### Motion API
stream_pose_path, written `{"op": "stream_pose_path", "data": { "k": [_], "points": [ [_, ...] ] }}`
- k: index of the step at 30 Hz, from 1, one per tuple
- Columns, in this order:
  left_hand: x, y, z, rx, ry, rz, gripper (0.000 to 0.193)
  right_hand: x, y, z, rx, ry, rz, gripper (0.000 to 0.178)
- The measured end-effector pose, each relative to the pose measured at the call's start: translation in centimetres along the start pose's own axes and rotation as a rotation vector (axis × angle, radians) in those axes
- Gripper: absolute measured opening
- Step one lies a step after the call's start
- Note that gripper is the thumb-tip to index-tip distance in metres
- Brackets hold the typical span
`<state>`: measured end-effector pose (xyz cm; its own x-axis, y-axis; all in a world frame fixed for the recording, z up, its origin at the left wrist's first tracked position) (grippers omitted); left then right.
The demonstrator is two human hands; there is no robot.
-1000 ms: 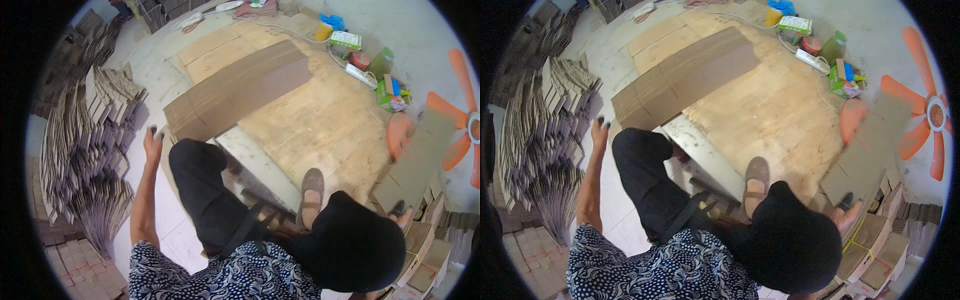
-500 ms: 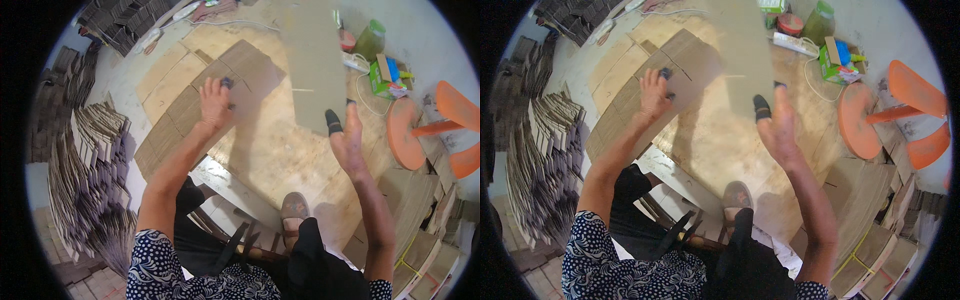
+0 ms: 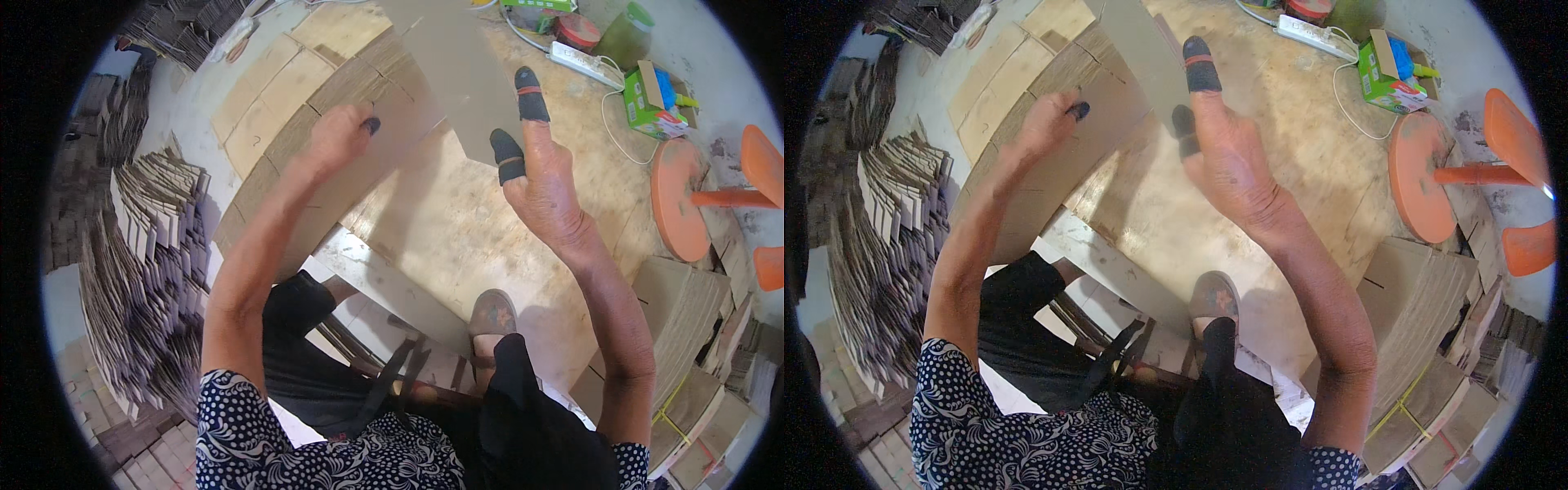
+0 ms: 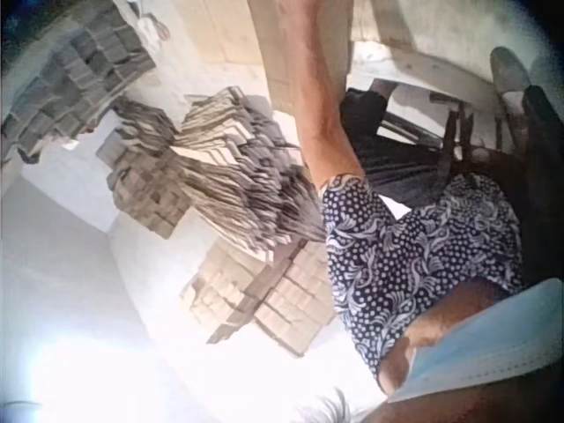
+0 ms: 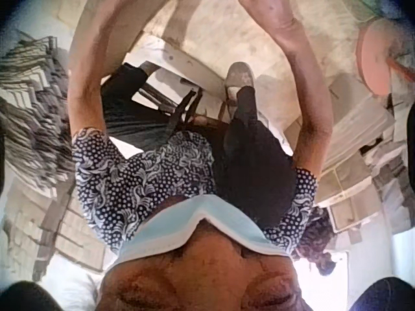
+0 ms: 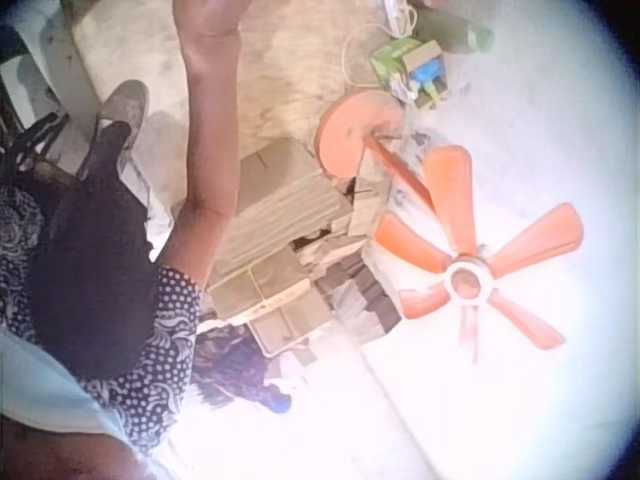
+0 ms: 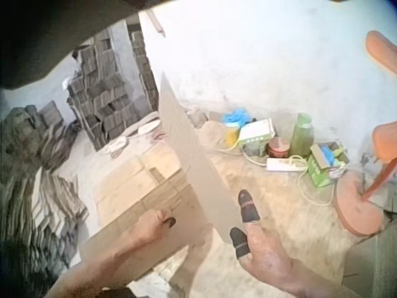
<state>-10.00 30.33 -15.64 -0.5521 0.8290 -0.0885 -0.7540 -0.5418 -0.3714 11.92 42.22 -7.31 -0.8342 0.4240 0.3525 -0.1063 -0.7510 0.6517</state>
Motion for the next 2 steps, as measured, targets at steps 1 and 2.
{"op": "stream_pose_path", "data": {
  "k": [1,2],
  "points": [
    [0.2,0.7,1.1,-0.071,-0.105,-0.037,0.025,-0.1,0.6,0.3,-0.001,-0.017,0.037,0.082],
    [0.1,2.3,2.2,-0.136,-0.209,-0.066,0.029,-0.1,1.2,0.4,0.006,-0.032,0.076,0.082]
  ]
}}
Point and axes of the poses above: each hand's wrist, its own x-axis towards the middle knuckle, its own z-axis out of the back of the hand, y = z × x, the point moved 9 cm from there along x, towards the middle knuckle, and after that the axes turned 9 degrees about -x, right-handed, at the moved point
